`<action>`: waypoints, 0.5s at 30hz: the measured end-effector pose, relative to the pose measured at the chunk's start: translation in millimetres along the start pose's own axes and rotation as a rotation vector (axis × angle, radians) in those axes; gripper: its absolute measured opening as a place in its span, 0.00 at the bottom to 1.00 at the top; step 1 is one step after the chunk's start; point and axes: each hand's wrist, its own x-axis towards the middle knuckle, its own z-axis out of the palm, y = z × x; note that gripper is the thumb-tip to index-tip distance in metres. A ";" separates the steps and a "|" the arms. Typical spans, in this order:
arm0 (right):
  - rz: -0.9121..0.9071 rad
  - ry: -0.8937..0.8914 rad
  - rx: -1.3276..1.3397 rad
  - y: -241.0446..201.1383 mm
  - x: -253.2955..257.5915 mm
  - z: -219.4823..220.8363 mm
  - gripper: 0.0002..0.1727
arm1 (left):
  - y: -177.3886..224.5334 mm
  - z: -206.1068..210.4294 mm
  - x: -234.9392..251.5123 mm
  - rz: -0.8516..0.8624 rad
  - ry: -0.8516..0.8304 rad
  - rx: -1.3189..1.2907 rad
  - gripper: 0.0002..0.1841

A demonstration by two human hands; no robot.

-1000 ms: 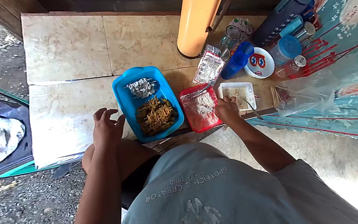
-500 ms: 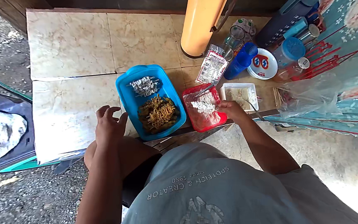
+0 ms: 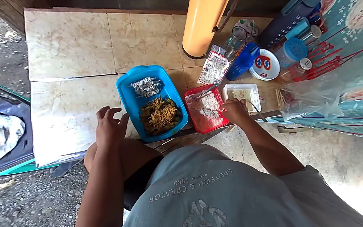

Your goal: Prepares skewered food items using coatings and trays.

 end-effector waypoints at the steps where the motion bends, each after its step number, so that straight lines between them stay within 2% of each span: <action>1: -0.004 0.019 0.013 0.3 -0.2 -1.4 0.14 | -0.9 -0.1 0.3 0.001 0.003 0.001 0.19; 7: -0.040 0.137 0.011 3.6 5.8 -9.6 0.13 | -2.8 0.6 0.9 0.005 0.003 -0.004 0.19; 11: -0.194 0.078 0.098 -28.8 24.3 -1.7 0.11 | -0.9 1.2 0.7 0.013 0.014 -0.004 0.18; 15: -0.186 -0.045 -0.053 -72.2 50.4 12.0 0.13 | 1.9 1.3 -0.4 -0.004 0.007 -0.005 0.19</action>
